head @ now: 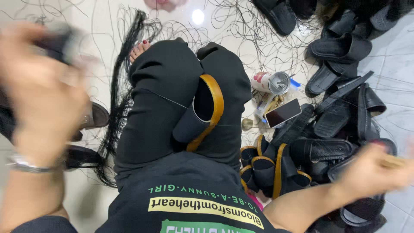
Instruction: The person sits on the floor and sews a black sandal using a needle and thread. They hold the sandal steady with one hand while stitching the sole with the other. The workspace is cluttered with loose thread and other footwear.
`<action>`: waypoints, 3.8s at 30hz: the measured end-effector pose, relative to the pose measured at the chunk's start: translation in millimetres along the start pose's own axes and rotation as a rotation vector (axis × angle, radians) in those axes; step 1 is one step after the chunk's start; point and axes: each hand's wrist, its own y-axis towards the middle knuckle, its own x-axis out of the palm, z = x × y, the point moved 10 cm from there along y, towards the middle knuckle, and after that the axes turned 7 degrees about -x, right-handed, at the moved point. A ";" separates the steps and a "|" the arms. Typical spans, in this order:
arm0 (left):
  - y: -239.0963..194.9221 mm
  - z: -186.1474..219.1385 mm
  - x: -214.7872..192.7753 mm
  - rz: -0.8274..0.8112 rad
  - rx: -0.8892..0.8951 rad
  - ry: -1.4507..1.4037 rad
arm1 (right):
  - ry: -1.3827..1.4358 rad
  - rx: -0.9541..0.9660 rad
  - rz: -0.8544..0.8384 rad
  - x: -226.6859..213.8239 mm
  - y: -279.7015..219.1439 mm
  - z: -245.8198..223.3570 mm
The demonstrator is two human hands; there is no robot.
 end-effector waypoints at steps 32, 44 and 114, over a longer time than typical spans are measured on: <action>54.1 73.5 25.8 -0.236 0.092 -0.310 | 0.811 -0.443 -0.775 0.3 -45.9 -293.2; 44.4 199.4 69.5 -0.435 0.749 -0.494 | 0.378 -0.509 -0.912 -8.8 -14.4 -304.6; -2.3 140.3 44.8 -0.478 0.001 -1.030 | 0.999 0.014 -0.379 2.5 -7.8 -253.3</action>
